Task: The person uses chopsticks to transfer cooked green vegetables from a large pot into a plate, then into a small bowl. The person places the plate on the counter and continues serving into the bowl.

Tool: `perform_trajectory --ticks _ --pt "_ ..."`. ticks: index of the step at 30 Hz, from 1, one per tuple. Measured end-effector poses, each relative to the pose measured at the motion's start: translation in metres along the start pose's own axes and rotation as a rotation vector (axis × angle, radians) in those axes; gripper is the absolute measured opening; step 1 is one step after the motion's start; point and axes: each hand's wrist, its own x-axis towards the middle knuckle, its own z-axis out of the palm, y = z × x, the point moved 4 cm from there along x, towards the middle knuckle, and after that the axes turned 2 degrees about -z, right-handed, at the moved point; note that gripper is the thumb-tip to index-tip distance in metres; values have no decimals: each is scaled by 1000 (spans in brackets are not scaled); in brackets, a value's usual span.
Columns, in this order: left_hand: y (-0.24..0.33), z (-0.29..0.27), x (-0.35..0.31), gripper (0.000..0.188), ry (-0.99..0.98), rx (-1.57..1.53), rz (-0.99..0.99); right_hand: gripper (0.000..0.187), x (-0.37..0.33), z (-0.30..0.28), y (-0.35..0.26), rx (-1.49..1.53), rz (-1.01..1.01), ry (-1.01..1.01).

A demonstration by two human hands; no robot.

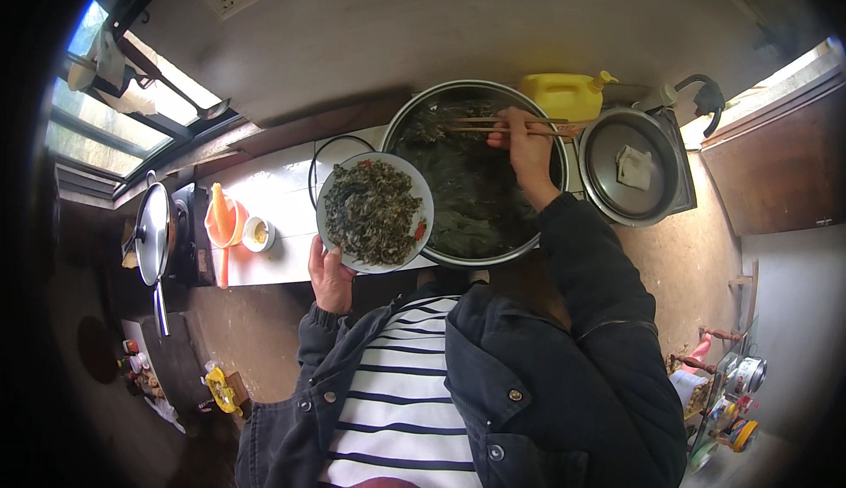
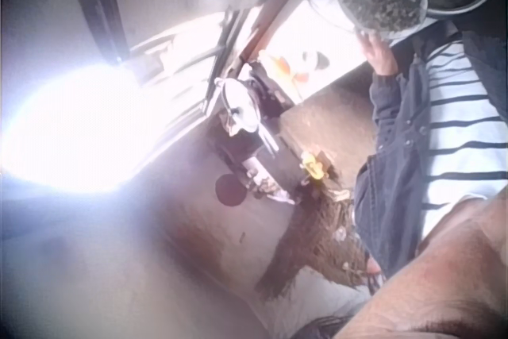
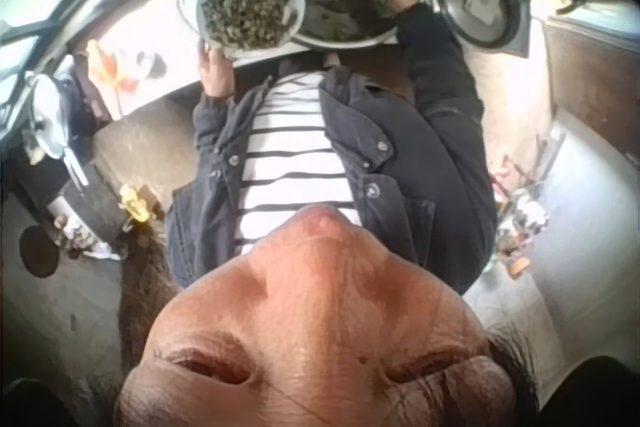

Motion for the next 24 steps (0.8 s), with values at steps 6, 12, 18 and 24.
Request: perform_trajectory --ticks 6,12,18,24 --pt "3 -4 3 36 33 16 3 33 -21 -28 -7 32 73 32" --pt "5 -6 7 36 8 48 3 32 -43 -39 -23 -116 58 -7" --pt "8 -8 5 35 26 92 17 34 -54 -47 -52 -147 -15 -6" --pt "7 -7 7 35 -12 60 15 35 -35 -24 -13 -47 85 -54"
